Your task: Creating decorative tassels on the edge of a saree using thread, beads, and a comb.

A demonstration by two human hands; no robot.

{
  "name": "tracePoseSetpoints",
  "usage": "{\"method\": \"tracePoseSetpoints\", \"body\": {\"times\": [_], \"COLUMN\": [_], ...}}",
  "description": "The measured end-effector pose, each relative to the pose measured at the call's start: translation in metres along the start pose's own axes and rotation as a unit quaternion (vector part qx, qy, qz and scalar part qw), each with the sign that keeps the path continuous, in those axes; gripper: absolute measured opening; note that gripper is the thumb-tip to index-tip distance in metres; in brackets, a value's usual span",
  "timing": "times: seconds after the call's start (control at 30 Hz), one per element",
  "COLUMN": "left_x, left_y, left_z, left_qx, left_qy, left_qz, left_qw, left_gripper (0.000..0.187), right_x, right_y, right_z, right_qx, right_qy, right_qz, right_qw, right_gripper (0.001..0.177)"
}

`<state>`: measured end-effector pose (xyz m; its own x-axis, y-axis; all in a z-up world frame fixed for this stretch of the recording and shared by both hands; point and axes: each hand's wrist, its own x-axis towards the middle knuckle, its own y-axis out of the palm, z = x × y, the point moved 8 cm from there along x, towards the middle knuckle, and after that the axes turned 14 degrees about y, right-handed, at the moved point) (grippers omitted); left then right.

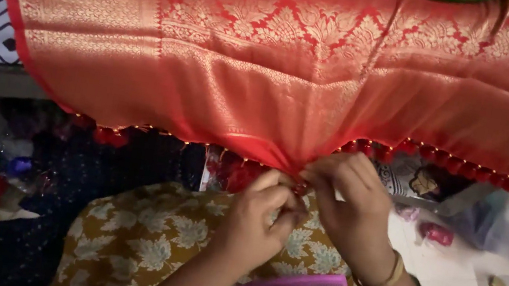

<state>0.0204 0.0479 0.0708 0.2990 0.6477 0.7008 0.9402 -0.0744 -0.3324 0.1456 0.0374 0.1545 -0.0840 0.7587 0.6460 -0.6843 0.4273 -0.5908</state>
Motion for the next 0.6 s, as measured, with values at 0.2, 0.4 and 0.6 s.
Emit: {"method": "tracePoseSetpoints", "body": {"times": [0.2, 0.4, 0.6], "left_x": [-0.003, 0.017, 0.016], "left_y": [-0.001, -0.015, -0.029], "left_z": [0.009, -0.021, -0.029], "left_qx": [-0.082, 0.101, 0.282], "left_qy": [-0.008, 0.083, 0.172], "left_qz": [-0.044, 0.005, 0.013], "left_qw": [0.996, 0.991, 0.944], "left_gripper": [0.014, 0.023, 0.020], "right_x": [-0.024, -0.036, -0.026], "right_y": [0.029, 0.042, 0.028], "right_z": [-0.075, -0.081, -0.055], "right_qx": [0.158, 0.273, 0.196], "right_qy": [0.266, 0.329, 0.282], "right_qz": [0.164, 0.249, 0.230], "right_qw": [0.937, 0.869, 0.911], "right_gripper": [0.007, 0.009, 0.009]}}
